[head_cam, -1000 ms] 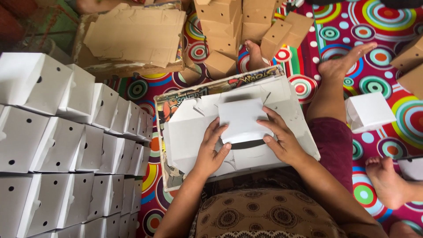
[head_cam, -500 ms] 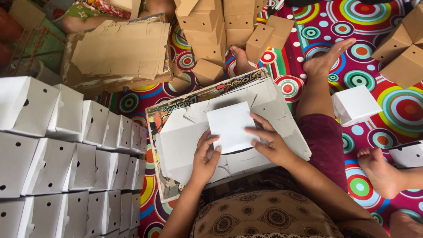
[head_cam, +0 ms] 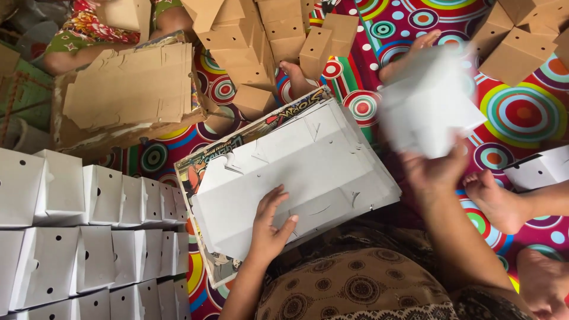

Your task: Assembling small white cardboard boxes by folding and tucking flat cardboard sheets.

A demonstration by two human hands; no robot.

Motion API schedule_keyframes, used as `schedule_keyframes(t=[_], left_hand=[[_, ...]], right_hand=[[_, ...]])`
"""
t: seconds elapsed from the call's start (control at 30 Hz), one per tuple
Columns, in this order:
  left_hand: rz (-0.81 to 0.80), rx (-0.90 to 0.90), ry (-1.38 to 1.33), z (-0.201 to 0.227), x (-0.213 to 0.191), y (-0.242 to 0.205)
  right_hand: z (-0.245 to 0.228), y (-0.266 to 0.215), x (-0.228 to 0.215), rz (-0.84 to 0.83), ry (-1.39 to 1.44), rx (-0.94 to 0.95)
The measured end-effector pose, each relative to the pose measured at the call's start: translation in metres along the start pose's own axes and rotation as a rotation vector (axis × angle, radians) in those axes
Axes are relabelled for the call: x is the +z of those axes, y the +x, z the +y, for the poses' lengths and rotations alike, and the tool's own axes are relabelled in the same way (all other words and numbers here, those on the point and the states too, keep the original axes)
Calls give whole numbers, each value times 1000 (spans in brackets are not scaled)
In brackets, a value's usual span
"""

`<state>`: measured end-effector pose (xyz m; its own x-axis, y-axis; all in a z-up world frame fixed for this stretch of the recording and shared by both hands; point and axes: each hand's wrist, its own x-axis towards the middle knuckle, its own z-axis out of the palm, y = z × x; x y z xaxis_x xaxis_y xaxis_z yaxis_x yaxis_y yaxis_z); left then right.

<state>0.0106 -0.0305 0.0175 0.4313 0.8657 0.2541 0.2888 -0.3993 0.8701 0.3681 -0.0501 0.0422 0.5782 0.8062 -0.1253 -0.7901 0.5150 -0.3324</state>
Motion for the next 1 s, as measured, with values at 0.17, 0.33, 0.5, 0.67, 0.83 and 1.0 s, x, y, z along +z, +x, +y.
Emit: schedule_keyframes(t=[0.17, 0.33, 0.5, 0.67, 0.83, 1.0], left_hand=[[-205, 40, 424, -15, 12, 4], [-296, 110, 555, -13, 15, 7], [-452, 37, 552, -13, 15, 5], [-406, 22, 453, -14, 11, 4], [-337, 22, 329, -13, 3, 6], [-294, -30, 169, -12, -2, 11]], right_hand=[[-30, -1, -23, 38, -123, -65], [-9, 4, -64, -87, -567, 167], [2, -14, -32, -862, -1501, 71], [6, -24, -12, -970, -1965, 201], [6, -24, -12, -1013, -2023, 187], [3, -24, -16, -1046, -1972, 174]])
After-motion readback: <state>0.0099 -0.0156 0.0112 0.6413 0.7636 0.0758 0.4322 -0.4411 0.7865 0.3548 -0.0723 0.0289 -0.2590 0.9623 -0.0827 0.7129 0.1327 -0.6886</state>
